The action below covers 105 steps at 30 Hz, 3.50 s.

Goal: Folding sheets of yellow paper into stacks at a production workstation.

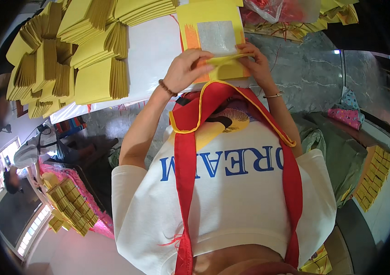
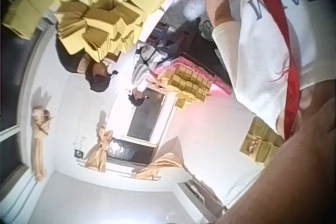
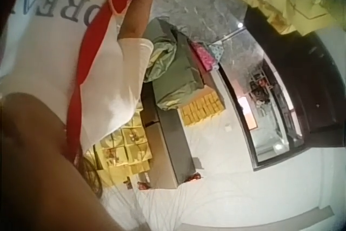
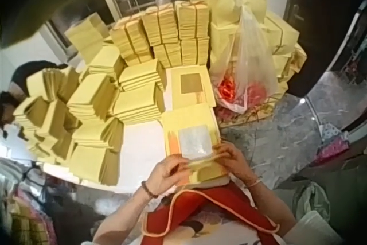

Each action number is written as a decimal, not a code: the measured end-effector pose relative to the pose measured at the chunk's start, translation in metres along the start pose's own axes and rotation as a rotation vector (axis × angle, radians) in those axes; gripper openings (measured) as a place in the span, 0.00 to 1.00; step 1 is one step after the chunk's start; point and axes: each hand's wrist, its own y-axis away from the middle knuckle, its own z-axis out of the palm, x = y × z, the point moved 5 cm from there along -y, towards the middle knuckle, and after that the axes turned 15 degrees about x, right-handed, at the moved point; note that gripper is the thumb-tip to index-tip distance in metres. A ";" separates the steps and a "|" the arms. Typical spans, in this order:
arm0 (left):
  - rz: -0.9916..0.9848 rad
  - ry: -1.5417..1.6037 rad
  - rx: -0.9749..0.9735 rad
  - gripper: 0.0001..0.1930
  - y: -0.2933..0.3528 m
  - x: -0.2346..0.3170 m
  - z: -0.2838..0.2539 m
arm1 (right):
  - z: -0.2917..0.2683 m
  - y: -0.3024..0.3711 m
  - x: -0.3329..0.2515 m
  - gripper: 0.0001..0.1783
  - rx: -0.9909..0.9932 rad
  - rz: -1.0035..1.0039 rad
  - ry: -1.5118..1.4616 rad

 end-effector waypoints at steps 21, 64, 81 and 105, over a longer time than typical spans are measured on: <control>0.482 -0.314 0.144 0.15 0.026 0.005 -0.016 | 0.009 0.014 -0.074 0.16 -0.368 -0.446 0.664; 0.519 -0.647 0.277 0.22 -0.031 0.041 0.007 | 0.017 -0.026 -0.031 0.21 0.122 0.284 0.479; 0.484 -0.694 0.188 0.29 -0.032 -0.011 0.039 | 0.061 0.001 -0.042 0.35 -0.090 -0.504 1.086; 0.681 -0.222 0.444 0.28 -0.087 0.060 -0.116 | -0.031 -0.017 -0.016 0.20 0.401 0.335 -0.118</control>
